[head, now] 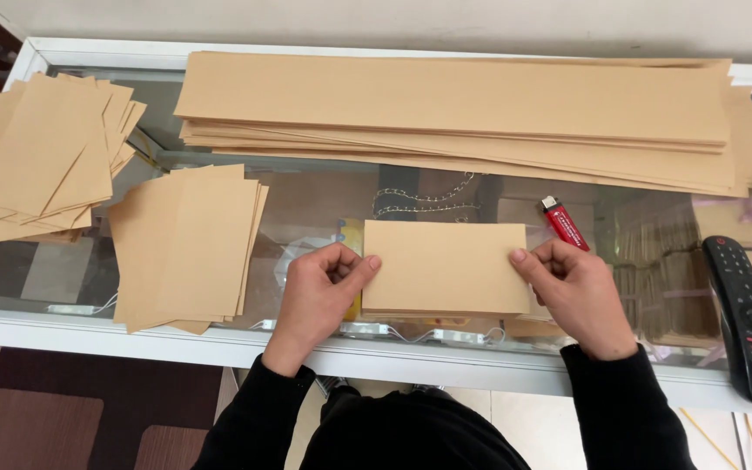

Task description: Inspecting and sorting light brown paper sheets on a glass counter for packaging use.

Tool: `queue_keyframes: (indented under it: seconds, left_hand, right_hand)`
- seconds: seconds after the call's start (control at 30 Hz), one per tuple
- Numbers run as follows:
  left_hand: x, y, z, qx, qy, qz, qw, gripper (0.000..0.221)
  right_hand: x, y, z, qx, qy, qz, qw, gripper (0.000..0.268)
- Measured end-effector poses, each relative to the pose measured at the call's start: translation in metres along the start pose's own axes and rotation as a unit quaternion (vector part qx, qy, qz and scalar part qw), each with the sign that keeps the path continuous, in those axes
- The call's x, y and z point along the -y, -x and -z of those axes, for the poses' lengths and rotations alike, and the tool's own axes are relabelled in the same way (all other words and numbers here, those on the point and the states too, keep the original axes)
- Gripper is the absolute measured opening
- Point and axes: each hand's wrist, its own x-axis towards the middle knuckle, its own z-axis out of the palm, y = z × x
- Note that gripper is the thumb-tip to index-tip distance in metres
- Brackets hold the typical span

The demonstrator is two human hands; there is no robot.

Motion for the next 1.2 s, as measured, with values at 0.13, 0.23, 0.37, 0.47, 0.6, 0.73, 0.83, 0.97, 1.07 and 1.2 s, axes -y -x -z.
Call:
queue_keyframes:
  seconds: [0.13,0.23,0.37,0.47,0.6,0.73,0.83,0.97,1.07,1.2]
  left_hand:
    - [-0.002,0.002,0.000,-0.014,-0.063,-0.005,0.998,0.030]
    - [-0.002,0.002,0.000,-0.017,-0.080,0.001,0.997,0.031]
    - [-0.009,0.003,0.000,-0.013,-0.095,0.003,0.995,0.029]
    - [-0.009,0.003,-0.002,-0.016,-0.109,0.010,0.994,0.029]
    - [-0.010,0.002,-0.003,-0.013,-0.138,0.012,0.990,0.028]
    - [-0.015,0.003,-0.003,-0.013,-0.182,0.016,0.983,0.028]
    - [-0.019,0.011,0.004,-0.035,-0.175,0.015,0.984,0.029]
    - [-0.045,0.040,0.012,-0.070,-0.175,-0.019,0.982,0.042]
    - [-0.028,0.055,-0.006,0.000,-0.319,-0.007,0.948,0.074]
    - [-0.017,0.065,-0.028,-0.001,-0.364,-0.049,0.930,0.074]
  right_hand:
    - [-0.006,-0.002,-0.006,-0.010,0.044,-0.014,0.999,0.038]
    - [-0.007,-0.003,-0.008,-0.013,0.068,-0.020,0.997,0.039]
    - [-0.003,-0.003,-0.008,-0.012,0.095,-0.037,0.995,0.040]
    - [-0.011,-0.008,-0.010,-0.014,0.124,-0.040,0.991,0.040]
    - [-0.006,-0.008,-0.015,-0.026,0.144,-0.043,0.988,0.040]
    - [-0.005,-0.004,-0.018,-0.044,0.182,-0.044,0.981,0.042]
    - [-0.008,0.004,-0.014,-0.059,0.133,-0.034,0.989,0.033]
    - [0.025,0.029,-0.004,-0.038,0.062,-0.064,0.995,0.038]
    - [-0.004,0.030,-0.012,-0.020,0.133,0.003,0.991,0.058]
    - [0.006,0.036,-0.022,-0.001,0.169,0.031,0.985,0.054]
